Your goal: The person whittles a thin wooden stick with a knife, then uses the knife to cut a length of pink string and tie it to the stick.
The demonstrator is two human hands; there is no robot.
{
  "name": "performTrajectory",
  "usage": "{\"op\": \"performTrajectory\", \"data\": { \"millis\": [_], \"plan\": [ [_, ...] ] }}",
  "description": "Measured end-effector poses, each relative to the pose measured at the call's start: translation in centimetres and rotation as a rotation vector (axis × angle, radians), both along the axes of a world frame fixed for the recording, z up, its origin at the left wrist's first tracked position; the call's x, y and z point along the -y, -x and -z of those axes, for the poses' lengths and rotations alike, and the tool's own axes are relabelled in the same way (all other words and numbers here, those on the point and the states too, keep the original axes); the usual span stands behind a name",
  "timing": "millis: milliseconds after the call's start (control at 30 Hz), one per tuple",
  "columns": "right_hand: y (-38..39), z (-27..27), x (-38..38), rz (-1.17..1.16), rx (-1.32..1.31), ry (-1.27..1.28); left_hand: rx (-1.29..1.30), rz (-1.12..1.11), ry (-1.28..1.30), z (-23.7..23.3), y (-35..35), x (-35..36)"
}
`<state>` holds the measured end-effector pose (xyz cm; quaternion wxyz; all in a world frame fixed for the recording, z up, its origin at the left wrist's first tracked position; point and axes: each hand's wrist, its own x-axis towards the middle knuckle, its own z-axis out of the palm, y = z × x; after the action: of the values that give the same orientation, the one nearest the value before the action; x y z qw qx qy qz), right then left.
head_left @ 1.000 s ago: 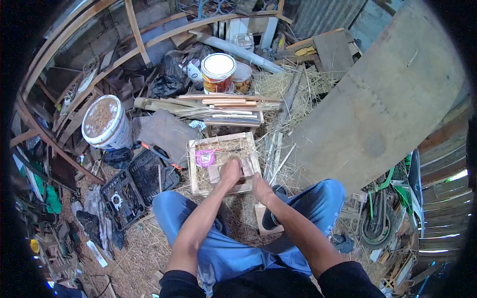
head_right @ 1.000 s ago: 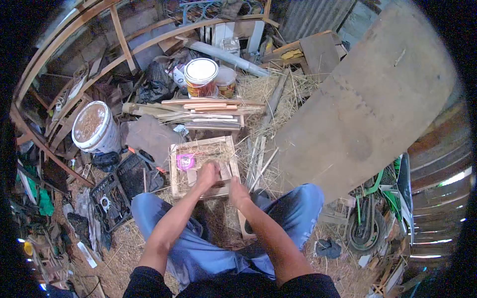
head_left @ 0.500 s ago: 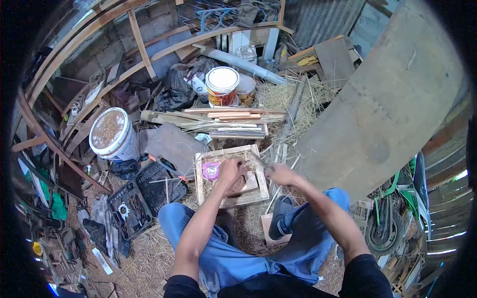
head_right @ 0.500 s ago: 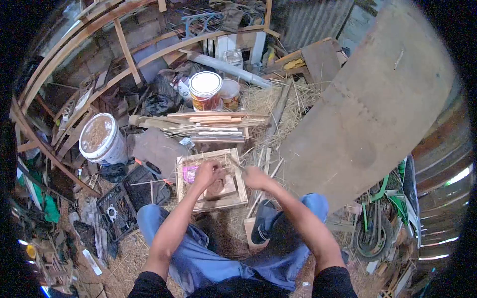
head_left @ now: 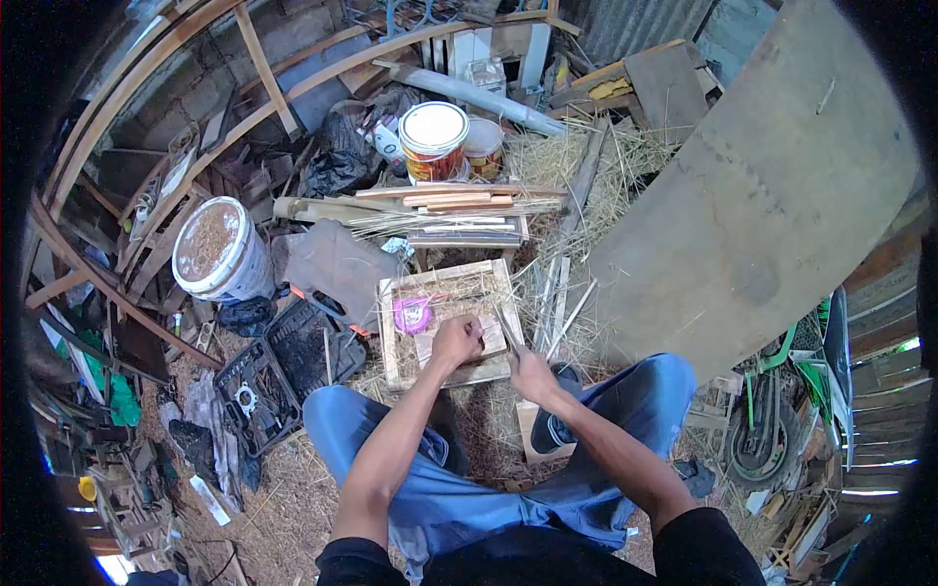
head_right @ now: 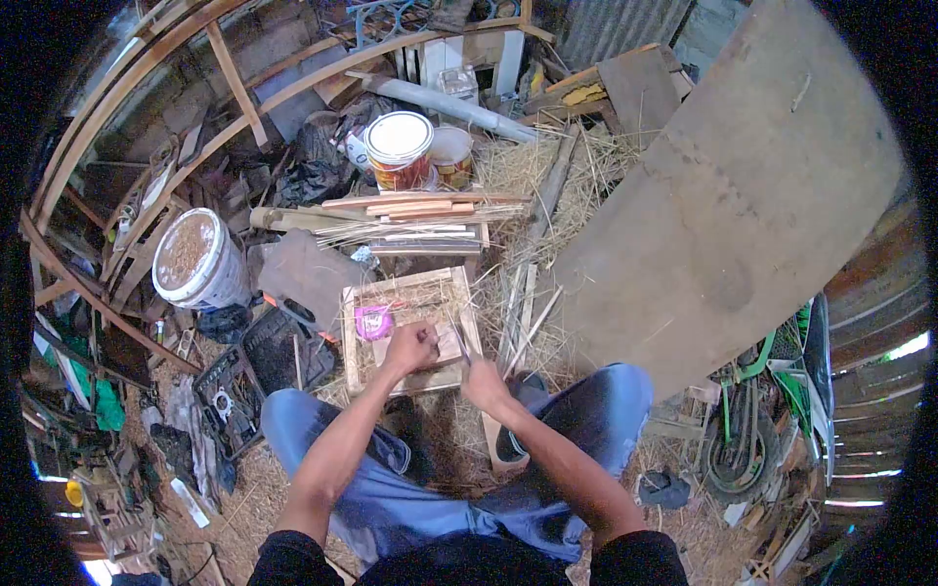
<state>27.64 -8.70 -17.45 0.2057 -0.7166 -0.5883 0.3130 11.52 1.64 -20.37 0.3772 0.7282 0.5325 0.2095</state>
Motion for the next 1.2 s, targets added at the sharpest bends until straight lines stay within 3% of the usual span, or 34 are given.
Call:
{"op": "performTrajectory", "data": {
  "millis": [433, 567, 633, 733, 1033, 1200],
  "plan": [
    [1.1, -0.4, 0.0, 0.037, 0.100, 0.093, 0.027, 0.043, 0.003, -1.6, -0.4, 1.0],
    [0.4, 0.1, -0.3, 0.137, 0.027, -0.041, 0.019, 0.067, 0.007, -0.9, -0.5, 1.2],
    [0.6, 0.0, 0.0, 0.061, 0.056, -0.024, -0.056, 0.098, -0.116, -0.5, -0.8, 0.8],
    [0.8, 0.9, 0.2, 0.046, 0.026, 0.007, -0.037, 0.166, 0.023, -1.1, -0.4, 0.8],
    [1.3, 1.2, 0.7, 0.006, 0.062, 0.013, 0.077, 0.130, -0.014, -0.7, -0.5, 1.8],
    [0.6, 1.9, 0.6, -0.037, 0.138, 0.088, 0.012, 0.173, -0.042, -0.5, -0.2, 2.2]
  ]
}}
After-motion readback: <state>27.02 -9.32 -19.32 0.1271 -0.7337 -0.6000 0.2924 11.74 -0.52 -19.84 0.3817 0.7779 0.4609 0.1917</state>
